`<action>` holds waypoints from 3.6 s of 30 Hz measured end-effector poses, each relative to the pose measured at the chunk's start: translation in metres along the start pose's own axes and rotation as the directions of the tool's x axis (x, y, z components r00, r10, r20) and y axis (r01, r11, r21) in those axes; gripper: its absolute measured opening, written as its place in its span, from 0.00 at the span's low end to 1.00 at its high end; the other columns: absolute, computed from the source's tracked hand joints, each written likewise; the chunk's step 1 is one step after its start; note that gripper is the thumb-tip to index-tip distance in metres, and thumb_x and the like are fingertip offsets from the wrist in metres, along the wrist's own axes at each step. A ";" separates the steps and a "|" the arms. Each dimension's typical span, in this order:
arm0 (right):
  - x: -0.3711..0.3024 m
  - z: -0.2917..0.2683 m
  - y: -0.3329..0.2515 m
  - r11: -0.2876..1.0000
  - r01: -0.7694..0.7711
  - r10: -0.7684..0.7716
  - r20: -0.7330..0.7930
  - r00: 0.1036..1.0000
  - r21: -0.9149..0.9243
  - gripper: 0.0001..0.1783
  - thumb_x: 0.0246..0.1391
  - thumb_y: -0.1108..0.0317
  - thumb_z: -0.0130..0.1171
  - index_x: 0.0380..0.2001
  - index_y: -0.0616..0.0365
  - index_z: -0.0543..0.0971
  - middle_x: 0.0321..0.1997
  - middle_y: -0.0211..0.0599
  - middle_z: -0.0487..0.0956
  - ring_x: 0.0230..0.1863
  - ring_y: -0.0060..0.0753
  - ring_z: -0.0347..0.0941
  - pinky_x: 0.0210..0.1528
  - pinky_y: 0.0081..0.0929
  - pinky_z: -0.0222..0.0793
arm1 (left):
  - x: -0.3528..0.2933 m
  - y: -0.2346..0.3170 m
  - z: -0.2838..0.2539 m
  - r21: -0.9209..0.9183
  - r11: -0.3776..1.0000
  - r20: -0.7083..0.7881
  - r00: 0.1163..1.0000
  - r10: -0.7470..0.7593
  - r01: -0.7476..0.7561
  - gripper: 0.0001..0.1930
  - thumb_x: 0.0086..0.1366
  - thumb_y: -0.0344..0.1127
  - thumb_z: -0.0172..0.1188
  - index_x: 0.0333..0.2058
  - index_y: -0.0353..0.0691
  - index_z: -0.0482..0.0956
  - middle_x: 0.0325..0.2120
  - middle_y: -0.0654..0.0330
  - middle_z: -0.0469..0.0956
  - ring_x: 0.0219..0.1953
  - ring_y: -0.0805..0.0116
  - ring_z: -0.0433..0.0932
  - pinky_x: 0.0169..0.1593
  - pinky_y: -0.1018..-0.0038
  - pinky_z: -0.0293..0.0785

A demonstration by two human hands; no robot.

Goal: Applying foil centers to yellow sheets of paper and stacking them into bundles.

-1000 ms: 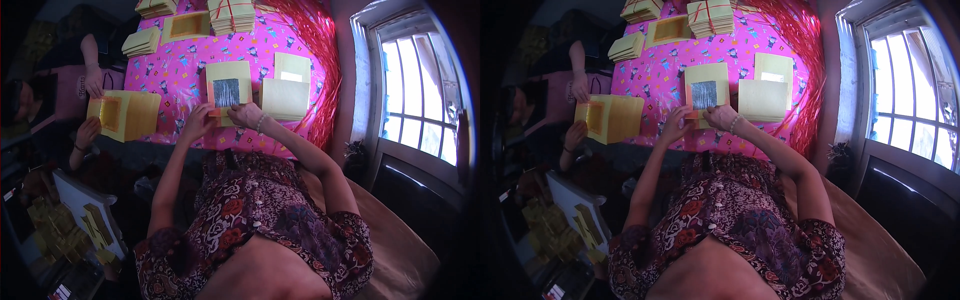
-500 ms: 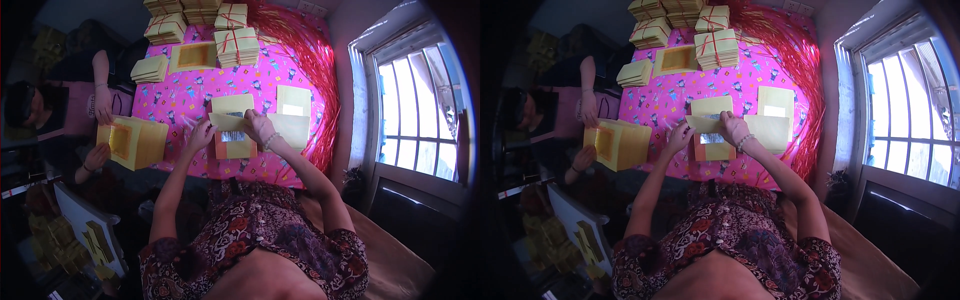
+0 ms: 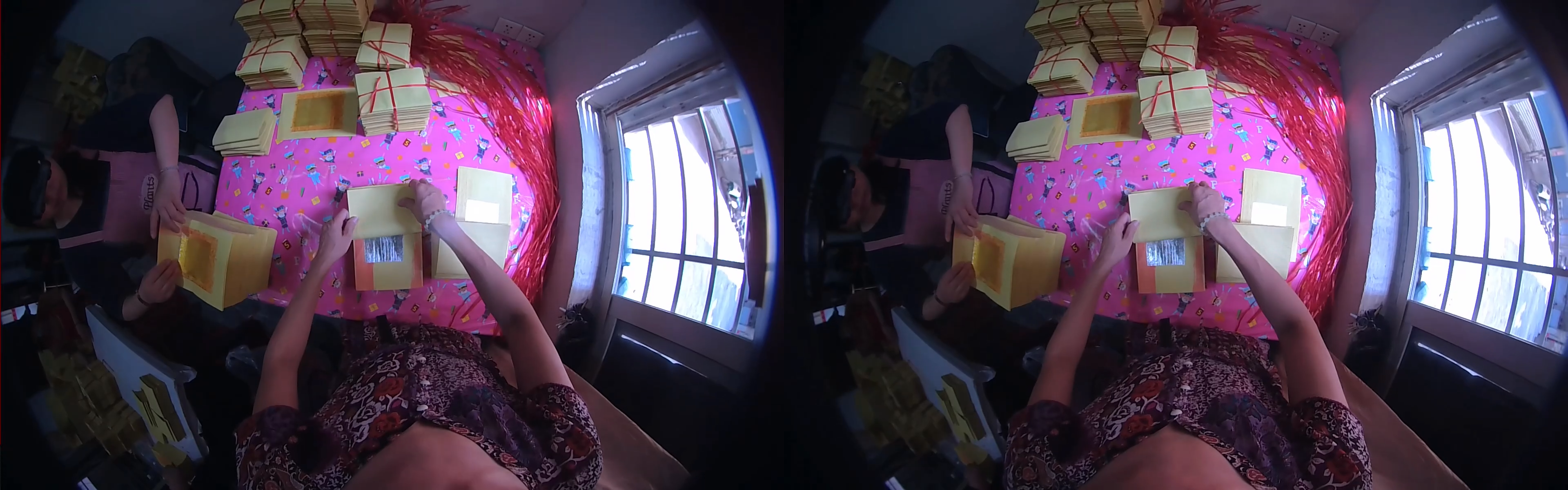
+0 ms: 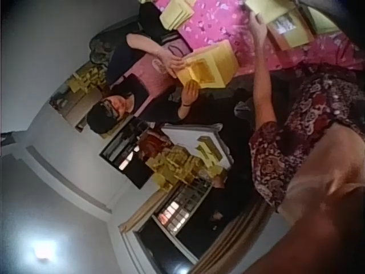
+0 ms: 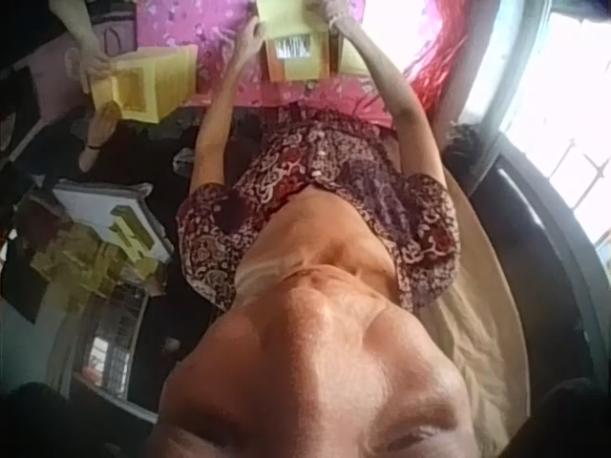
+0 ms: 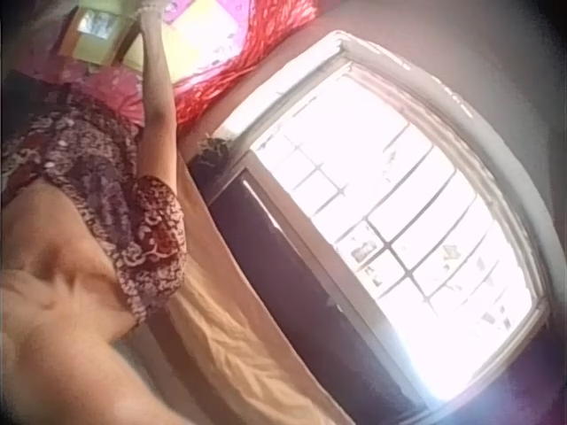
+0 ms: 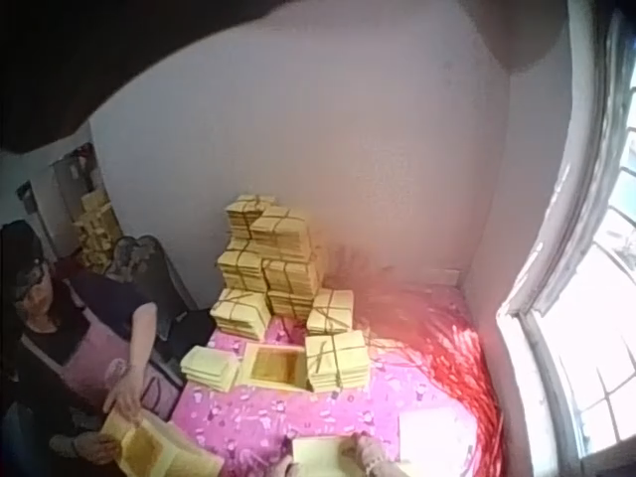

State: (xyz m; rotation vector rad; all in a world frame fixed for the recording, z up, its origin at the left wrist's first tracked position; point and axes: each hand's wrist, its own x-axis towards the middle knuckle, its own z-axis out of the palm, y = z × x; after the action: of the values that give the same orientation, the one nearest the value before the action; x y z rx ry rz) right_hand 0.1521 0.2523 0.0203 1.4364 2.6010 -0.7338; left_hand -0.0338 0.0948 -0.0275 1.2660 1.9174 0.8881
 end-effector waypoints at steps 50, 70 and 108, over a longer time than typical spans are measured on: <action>-0.064 0.065 -0.038 0.988 -0.124 0.113 -0.116 0.987 -0.093 0.15 0.49 0.64 0.51 0.38 0.62 0.67 0.40 0.46 0.68 0.45 0.45 0.67 0.45 0.36 0.67 | -0.008 0.029 0.070 0.538 0.839 -0.117 0.978 0.174 -0.085 0.14 0.60 0.42 0.54 0.35 0.39 0.65 0.32 0.51 0.67 0.37 0.51 0.71 0.38 0.59 0.71; -0.069 0.040 -0.039 0.690 0.383 -0.436 0.069 0.897 -0.614 0.07 0.48 0.65 0.51 0.27 0.56 0.75 0.33 0.34 0.67 0.35 0.32 0.69 0.33 0.29 0.64 | -0.007 0.009 0.030 0.105 0.963 -0.238 0.946 -0.219 0.250 0.22 0.57 0.49 0.58 0.38 0.35 0.67 0.28 0.51 0.76 0.31 0.54 0.76 0.37 0.62 0.70; -0.200 0.010 0.165 0.845 -0.159 0.362 -0.328 0.873 0.510 0.23 0.46 0.59 0.64 0.39 0.65 0.72 0.37 0.46 0.72 0.35 0.37 0.73 0.37 0.31 0.73 | -0.073 0.121 0.191 -0.465 0.878 -0.122 0.973 -0.195 0.118 0.19 0.52 0.26 0.58 0.44 0.35 0.68 0.31 0.56 0.76 0.33 0.68 0.76 0.37 0.72 0.73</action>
State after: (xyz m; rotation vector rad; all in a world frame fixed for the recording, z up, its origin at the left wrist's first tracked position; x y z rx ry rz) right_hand 0.3963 0.1660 0.0089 2.2717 2.5053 -1.1942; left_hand 0.2037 0.0964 -0.0208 0.7650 1.7594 1.2971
